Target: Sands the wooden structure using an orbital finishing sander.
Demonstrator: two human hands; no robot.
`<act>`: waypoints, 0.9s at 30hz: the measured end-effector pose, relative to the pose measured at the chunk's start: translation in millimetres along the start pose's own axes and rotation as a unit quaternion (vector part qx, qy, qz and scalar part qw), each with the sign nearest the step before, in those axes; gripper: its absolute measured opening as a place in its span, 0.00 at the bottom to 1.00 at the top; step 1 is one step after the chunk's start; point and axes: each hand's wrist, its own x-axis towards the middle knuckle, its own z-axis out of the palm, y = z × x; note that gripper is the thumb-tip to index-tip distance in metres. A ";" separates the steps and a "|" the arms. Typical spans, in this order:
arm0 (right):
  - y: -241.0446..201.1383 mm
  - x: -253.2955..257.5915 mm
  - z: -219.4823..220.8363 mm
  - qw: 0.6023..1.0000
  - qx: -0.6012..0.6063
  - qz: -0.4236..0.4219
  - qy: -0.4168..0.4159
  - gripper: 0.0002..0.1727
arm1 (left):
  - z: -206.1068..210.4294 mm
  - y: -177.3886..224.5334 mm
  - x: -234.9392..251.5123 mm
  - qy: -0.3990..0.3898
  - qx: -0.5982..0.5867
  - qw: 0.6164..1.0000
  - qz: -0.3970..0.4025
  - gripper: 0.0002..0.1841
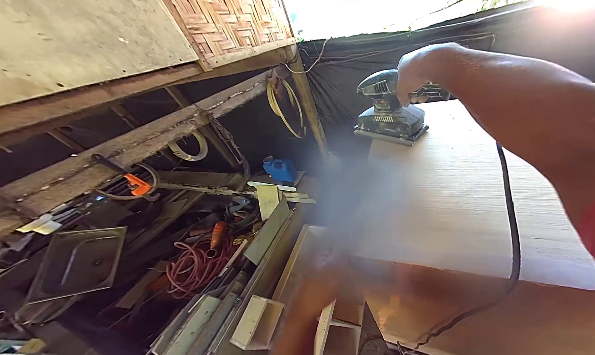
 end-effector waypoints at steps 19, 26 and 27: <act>189.2 -67.7 -31.8 0.976 0.160 0.149 -0.006 0.14 | 49.3 -43.3 273.8 -0.133 0.134 0.954 -0.233 0.27; 194.6 -57.4 -30.7 0.992 0.096 0.003 -0.084 0.20 | 24.4 -59.3 215.4 -0.065 -0.073 0.975 -0.202 0.20; 194.4 -59.6 -29.1 0.990 0.097 -0.021 -0.101 0.23 | 21.2 -43.0 186.2 -0.076 -0.064 0.978 -0.181 0.22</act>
